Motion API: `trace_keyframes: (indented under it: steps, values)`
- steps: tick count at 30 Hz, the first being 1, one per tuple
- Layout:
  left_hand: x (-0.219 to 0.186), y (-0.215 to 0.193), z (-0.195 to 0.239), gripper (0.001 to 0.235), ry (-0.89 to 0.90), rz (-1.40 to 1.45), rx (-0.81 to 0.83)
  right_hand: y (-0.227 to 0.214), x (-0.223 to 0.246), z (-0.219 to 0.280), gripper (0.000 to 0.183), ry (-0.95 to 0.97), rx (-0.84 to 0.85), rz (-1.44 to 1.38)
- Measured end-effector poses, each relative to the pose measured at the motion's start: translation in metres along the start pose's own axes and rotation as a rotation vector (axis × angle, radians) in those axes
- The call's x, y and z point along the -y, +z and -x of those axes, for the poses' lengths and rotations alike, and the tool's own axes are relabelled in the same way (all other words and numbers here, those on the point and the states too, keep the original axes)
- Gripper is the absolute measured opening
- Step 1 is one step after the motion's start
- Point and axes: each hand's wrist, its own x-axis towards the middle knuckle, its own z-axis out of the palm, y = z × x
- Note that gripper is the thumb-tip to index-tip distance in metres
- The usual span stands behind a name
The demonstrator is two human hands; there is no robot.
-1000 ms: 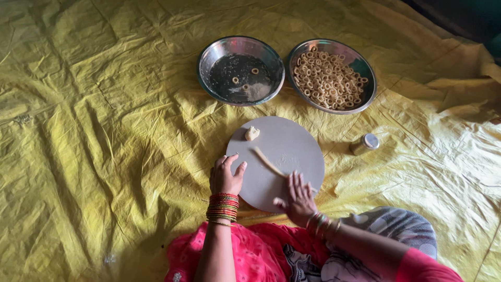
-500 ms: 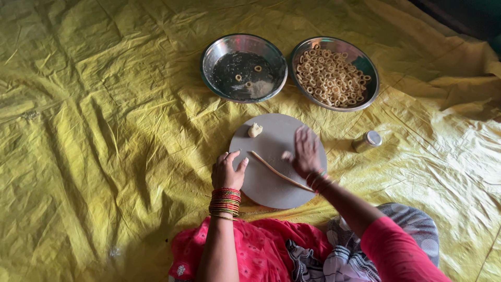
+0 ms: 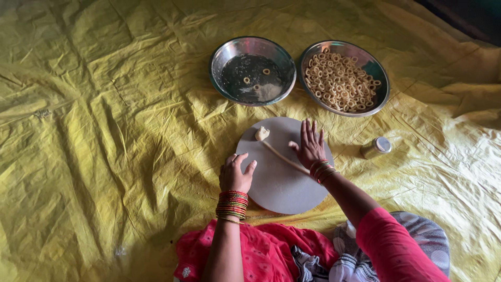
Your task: The person rolls small pieces of dough into thin ropes on a round board, then joins the ends to form rings. The rings are placed into a metal bowl containing similar items. The process is repeated with additional dough pieces.
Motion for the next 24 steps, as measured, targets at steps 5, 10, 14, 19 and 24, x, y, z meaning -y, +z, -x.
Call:
trace_keyframes:
  steps: [5,10,14,19,24]
  values:
    - [-0.004,-0.003,0.001,0.044,-0.079,-0.022,0.029,0.018,0.048,0.025,0.105,0.093,0.227,0.109]
    - [-0.002,-0.002,0.003,0.043,-0.067,-0.014,-0.041,0.008,0.114,0.138,0.107,-0.103,0.24,0.031]
    - [-0.003,0.0,-0.002,0.038,-0.085,0.08,-0.09,-0.012,0.127,0.141,0.098,-0.146,0.311,-0.133]
    - [-0.006,-0.002,-0.007,0.045,-0.106,0.16,-0.154,-0.027,0.114,0.038,0.097,0.094,-0.139,-0.27]
    - [-0.005,-0.004,-0.008,0.054,-0.082,0.199,-0.191,-0.03,0.147,0.033,0.104,0.225,0.141,0.056]
